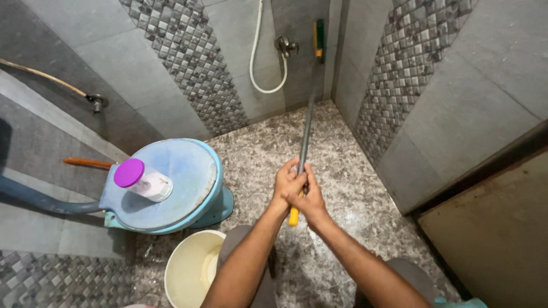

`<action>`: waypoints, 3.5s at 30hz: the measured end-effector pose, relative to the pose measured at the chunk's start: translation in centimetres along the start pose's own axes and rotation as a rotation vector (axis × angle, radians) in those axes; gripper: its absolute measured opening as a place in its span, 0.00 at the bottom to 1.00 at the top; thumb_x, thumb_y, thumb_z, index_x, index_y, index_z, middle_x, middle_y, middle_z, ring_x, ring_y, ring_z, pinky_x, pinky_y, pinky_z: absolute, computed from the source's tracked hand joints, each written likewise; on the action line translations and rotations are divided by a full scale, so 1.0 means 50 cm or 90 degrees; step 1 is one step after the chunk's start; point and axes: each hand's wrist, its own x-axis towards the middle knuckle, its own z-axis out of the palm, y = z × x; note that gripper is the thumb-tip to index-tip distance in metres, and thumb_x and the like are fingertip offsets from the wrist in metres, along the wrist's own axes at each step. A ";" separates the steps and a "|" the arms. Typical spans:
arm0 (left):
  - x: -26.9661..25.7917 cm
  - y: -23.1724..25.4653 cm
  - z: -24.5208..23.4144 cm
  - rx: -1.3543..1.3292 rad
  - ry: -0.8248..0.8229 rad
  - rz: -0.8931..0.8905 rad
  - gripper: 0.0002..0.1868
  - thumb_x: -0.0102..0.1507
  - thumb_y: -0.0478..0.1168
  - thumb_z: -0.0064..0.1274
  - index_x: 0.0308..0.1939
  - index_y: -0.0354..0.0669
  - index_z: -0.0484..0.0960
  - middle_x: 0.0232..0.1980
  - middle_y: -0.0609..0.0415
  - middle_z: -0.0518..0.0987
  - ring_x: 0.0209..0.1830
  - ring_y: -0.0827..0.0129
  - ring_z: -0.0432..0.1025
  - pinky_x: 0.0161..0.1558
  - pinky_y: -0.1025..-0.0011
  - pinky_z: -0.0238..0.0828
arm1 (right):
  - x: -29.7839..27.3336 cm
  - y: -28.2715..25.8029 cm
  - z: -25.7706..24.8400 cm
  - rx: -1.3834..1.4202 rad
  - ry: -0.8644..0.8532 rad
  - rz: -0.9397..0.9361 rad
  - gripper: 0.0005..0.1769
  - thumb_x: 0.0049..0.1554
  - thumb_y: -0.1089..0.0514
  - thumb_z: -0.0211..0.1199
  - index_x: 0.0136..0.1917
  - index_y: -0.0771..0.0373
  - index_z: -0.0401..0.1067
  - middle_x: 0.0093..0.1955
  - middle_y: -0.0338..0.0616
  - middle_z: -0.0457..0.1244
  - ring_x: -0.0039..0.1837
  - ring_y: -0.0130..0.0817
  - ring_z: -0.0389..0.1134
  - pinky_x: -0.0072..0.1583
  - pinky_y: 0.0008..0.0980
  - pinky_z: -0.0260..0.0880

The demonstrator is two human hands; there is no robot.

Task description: The person mixes cleaning powder from a container into a jar, pours the mixture onto a bathroom floor, and then uses a squeegee to scrub and spread water across the tiles while rinsing them with water from a bucket and a mug.

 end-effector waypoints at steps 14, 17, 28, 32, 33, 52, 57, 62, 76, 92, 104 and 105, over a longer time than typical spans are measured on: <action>-0.042 0.007 0.016 -0.004 0.018 0.040 0.28 0.60 0.29 0.54 0.65 0.36 0.68 0.28 0.55 0.78 0.21 0.75 0.71 0.21 0.75 0.67 | -0.006 0.001 -0.010 0.052 -0.021 0.008 0.66 0.45 0.52 0.78 0.84 0.62 0.40 0.68 0.48 0.59 0.67 0.36 0.63 0.66 0.33 0.68; -0.061 0.029 -0.012 0.007 0.017 0.041 0.26 0.61 0.29 0.53 0.64 0.34 0.71 0.29 0.56 0.78 0.21 0.76 0.70 0.21 0.76 0.66 | -0.024 0.007 0.014 0.006 -0.035 0.027 0.69 0.43 0.52 0.80 0.84 0.61 0.38 0.71 0.47 0.59 0.71 0.34 0.61 0.68 0.31 0.64; 0.128 -0.090 0.056 0.109 0.008 0.003 0.24 0.59 0.32 0.61 0.59 0.32 0.76 0.29 0.52 0.80 0.23 0.71 0.75 0.25 0.73 0.72 | 0.104 0.068 -0.093 0.064 0.066 0.014 0.64 0.46 0.50 0.79 0.84 0.64 0.45 0.69 0.50 0.60 0.68 0.37 0.63 0.67 0.33 0.66; 0.051 -0.034 0.020 0.060 0.029 0.004 0.27 0.59 0.31 0.59 0.62 0.37 0.72 0.31 0.53 0.82 0.24 0.73 0.76 0.25 0.74 0.73 | 0.076 0.049 -0.052 0.016 0.031 -0.010 0.65 0.46 0.46 0.79 0.84 0.65 0.44 0.71 0.50 0.60 0.69 0.37 0.63 0.68 0.34 0.67; 0.022 -0.016 -0.002 0.049 0.031 0.010 0.27 0.59 0.31 0.58 0.63 0.37 0.71 0.32 0.55 0.83 0.26 0.74 0.77 0.26 0.75 0.74 | 0.052 0.045 -0.029 0.007 0.007 0.023 0.69 0.43 0.46 0.79 0.85 0.62 0.41 0.70 0.49 0.59 0.67 0.38 0.64 0.65 0.35 0.69; 0.070 0.018 0.022 0.306 0.083 -0.003 0.20 0.57 0.38 0.63 0.53 0.41 0.82 0.25 0.57 0.80 0.23 0.74 0.75 0.26 0.74 0.71 | 0.113 0.083 -0.053 0.099 0.009 0.032 0.67 0.46 0.49 0.78 0.85 0.65 0.39 0.72 0.51 0.58 0.71 0.39 0.61 0.70 0.36 0.63; -0.045 0.119 -0.046 0.302 0.070 0.033 0.23 0.59 0.42 0.59 0.58 0.45 0.77 0.24 0.59 0.78 0.22 0.73 0.74 0.26 0.70 0.70 | 0.034 0.018 0.059 0.092 -0.024 0.094 0.63 0.50 0.50 0.73 0.83 0.60 0.34 0.71 0.49 0.59 0.70 0.36 0.62 0.68 0.34 0.64; -0.060 0.122 -0.042 0.488 0.102 0.048 0.19 0.60 0.43 0.56 0.55 0.52 0.73 0.27 0.53 0.77 0.25 0.63 0.74 0.28 0.63 0.68 | -0.018 -0.008 0.097 0.127 0.035 0.209 0.42 0.57 0.47 0.62 0.79 0.57 0.50 0.59 0.46 0.63 0.55 0.31 0.67 0.49 0.30 0.71; -0.015 0.112 -0.031 0.777 0.174 0.316 0.17 0.56 0.41 0.54 0.49 0.47 0.79 0.51 0.49 0.81 0.55 0.52 0.71 0.52 0.48 0.57 | 0.122 0.148 -0.034 0.209 0.000 0.233 0.19 0.65 0.42 0.60 0.57 0.60 0.68 0.42 0.37 0.66 0.39 0.24 0.67 0.39 0.26 0.69; -0.092 0.284 -0.017 0.685 0.072 0.527 0.08 0.65 0.38 0.53 0.48 0.43 0.80 0.52 0.52 0.80 0.55 0.60 0.73 0.60 0.57 0.60 | -0.034 0.469 0.145 -0.270 0.052 0.242 0.15 0.60 0.52 0.60 0.58 0.59 0.71 0.44 0.43 0.68 0.43 0.32 0.68 0.44 0.34 0.69; -0.080 0.303 -0.047 0.656 0.041 0.517 0.09 0.65 0.39 0.53 0.48 0.42 0.80 0.48 0.51 0.81 0.51 0.58 0.74 0.59 0.56 0.60 | 0.024 0.464 0.102 -0.351 0.130 0.226 0.20 0.60 0.48 0.61 0.60 0.61 0.73 0.51 0.46 0.69 0.50 0.35 0.69 0.51 0.38 0.71; -0.081 0.301 -0.044 0.656 0.032 0.516 0.09 0.65 0.39 0.53 0.48 0.41 0.80 0.48 0.50 0.81 0.51 0.58 0.74 0.59 0.56 0.60 | 0.010 0.468 0.109 -0.357 0.128 0.233 0.20 0.60 0.47 0.61 0.60 0.61 0.73 0.51 0.46 0.69 0.51 0.35 0.70 0.52 0.38 0.71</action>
